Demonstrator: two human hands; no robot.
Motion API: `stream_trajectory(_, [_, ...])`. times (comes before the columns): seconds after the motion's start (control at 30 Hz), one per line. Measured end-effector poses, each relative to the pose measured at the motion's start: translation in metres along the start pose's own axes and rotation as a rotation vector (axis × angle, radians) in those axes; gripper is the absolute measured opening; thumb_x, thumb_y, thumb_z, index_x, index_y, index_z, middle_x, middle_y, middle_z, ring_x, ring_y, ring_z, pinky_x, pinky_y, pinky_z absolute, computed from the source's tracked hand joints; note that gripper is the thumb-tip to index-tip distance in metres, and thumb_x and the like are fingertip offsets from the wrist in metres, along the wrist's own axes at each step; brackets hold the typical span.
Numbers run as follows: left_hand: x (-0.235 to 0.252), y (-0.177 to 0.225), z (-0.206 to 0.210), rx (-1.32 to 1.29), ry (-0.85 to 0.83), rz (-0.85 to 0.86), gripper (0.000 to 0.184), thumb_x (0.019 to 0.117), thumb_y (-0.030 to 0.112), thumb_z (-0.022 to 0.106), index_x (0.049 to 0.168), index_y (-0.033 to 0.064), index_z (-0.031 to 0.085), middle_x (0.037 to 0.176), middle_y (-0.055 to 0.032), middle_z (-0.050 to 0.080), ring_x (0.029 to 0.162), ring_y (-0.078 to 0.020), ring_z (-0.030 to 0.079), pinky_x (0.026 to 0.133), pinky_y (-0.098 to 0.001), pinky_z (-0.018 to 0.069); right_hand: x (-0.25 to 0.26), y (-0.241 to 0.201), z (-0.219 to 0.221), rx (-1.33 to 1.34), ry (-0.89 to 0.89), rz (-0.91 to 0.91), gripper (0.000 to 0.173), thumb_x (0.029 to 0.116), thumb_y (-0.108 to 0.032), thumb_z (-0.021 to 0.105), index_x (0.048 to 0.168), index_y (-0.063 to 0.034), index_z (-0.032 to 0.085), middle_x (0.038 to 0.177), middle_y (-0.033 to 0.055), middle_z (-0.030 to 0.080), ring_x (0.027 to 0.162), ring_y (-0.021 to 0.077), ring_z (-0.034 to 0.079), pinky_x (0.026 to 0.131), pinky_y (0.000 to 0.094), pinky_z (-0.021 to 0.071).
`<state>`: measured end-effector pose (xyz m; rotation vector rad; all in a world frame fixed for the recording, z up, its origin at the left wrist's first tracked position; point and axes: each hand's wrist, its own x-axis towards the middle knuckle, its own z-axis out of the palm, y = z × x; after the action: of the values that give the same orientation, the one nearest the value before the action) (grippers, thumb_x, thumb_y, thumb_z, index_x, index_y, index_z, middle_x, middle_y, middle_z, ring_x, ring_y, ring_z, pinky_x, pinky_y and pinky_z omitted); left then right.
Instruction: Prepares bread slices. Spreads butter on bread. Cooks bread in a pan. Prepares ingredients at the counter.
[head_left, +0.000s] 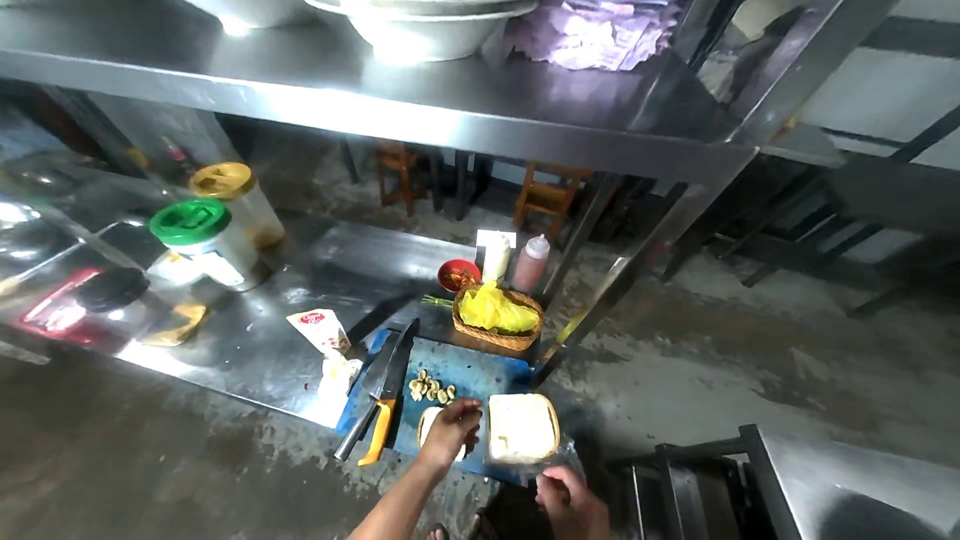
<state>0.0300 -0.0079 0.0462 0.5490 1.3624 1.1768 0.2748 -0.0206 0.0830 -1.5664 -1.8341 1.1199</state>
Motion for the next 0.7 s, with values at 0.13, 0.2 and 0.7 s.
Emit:
stream_trajectory(0.13, [0.036,0.026,-0.001,0.230,-0.107,0.031,0.032,0.1065,0.027,0.058,0.130,0.0074,0.066,0.127,-0.0111,0.068,0.111,-0.0235,0.067,0.096,-0.0448,0.0561,-0.008,0.006,0.015,-0.351,0.036,-0.340,0.035,0.0985,-0.020,0.064,0.132,-0.0147,0.071,0.103,0.0093,0.076,0.083,0.0221,0.074,0.073,0.0446,0.0632])
stream_trajectory(0.2, [0.040,0.054,0.009,0.382,-0.221,-0.002,0.034,0.1067,0.031,0.057,0.129,0.0079,0.067,0.128,-0.0113,0.068,0.112,-0.0241,0.066,0.097,-0.0463,0.0538,-0.005,0.014,0.021,-0.413,0.084,-0.402,0.036,0.0980,-0.021,0.064,0.133,-0.0159,0.070,0.099,0.0092,0.076,0.076,0.0231,0.074,0.064,0.0450,0.0628])
stream_trajectory(0.7, [0.090,0.102,0.024,0.697,-0.606,-0.105,0.032,0.1032,0.022,0.063,0.128,0.0019,0.066,0.125,-0.0158,0.068,0.112,-0.0274,0.066,0.096,-0.0513,0.0544,0.011,0.021,0.040,-0.452,0.155,-0.397,0.024,0.0954,-0.023,0.065,0.115,-0.0132,0.075,0.084,0.0043,0.075,0.067,0.0205,0.073,0.058,0.0427,0.0615])
